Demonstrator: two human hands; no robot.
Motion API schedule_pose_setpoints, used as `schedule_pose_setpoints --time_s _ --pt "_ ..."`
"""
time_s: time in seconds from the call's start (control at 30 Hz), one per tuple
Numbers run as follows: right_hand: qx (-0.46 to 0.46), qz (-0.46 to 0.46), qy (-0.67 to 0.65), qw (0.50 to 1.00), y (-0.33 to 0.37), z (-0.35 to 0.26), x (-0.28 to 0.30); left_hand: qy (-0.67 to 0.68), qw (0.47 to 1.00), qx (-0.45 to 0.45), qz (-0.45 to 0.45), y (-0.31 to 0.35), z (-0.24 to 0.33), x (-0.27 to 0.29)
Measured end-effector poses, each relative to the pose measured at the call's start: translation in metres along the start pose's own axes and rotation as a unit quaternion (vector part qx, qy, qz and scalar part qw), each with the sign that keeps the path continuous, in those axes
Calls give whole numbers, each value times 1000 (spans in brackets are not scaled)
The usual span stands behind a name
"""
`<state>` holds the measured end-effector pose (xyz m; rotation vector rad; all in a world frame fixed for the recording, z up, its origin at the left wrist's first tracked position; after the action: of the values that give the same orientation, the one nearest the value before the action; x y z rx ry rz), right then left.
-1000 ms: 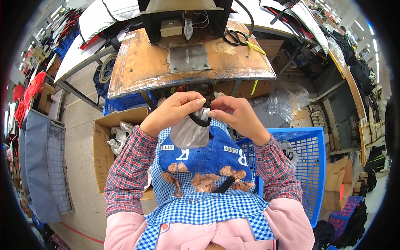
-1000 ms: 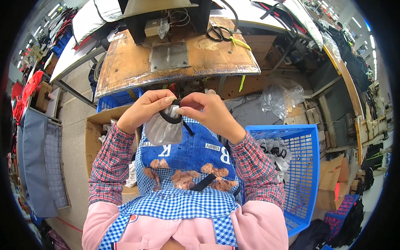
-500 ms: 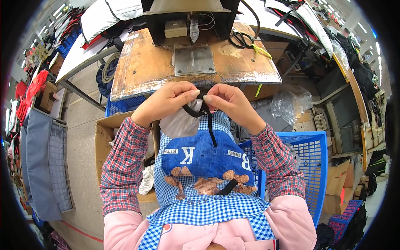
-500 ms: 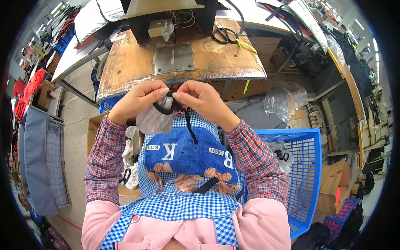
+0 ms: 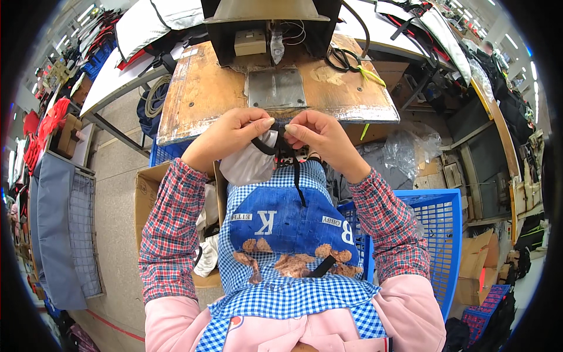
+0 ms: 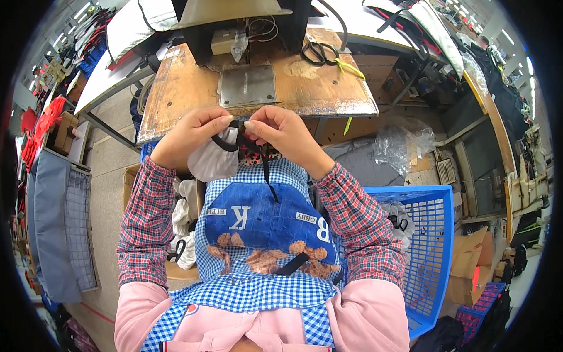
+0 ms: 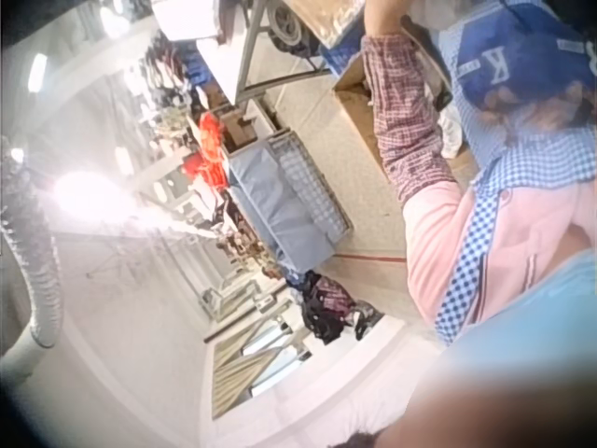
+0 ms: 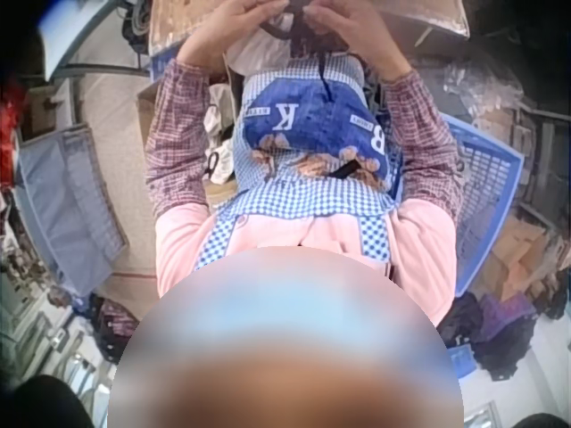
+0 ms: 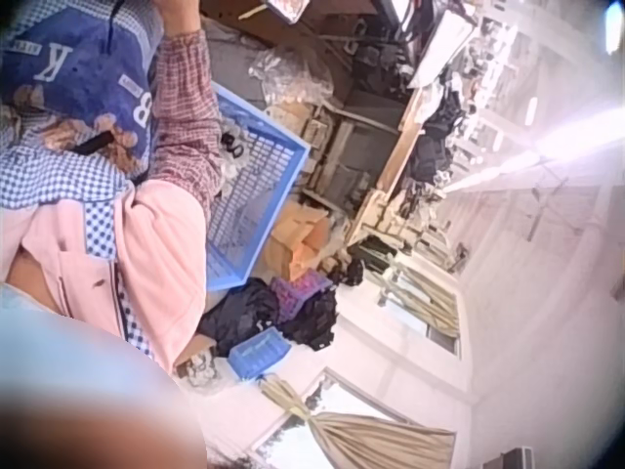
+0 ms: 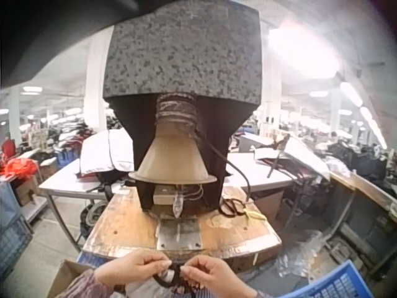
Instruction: Assembling white fabric components using a bench-top machine in an industrial workshop.
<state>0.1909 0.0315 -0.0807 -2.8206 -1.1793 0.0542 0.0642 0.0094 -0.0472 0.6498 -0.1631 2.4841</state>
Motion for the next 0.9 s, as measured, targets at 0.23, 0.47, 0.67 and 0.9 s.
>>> schedule_pose_setpoints --time_s 0.23,0.47,0.67,0.9 --pt "-22 -23 34 999 -6 6 -8 19 999 -23 11 -4 -6 5" --pt "20 1 5 1000 -15 -4 -3 -55 997 -22 41 -4 -6 18" --pt "21 36 -47 998 -33 2 9 -28 995 24 93 -16 -11 38" --pt "32 90 -126 987 -55 -6 29 7 987 90 132 -36 -24 68"
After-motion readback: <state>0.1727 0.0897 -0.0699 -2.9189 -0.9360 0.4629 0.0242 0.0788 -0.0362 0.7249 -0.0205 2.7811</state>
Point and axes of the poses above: each hand's wrist, its own y-axis away from the middle knuckle, its own x-axis out of the back of the hand, z = x × y, the point moved 10 cm from there along -y, towards the middle knuckle, and after that the axes turned 10 degrees about -z, right-handed, at the moved point
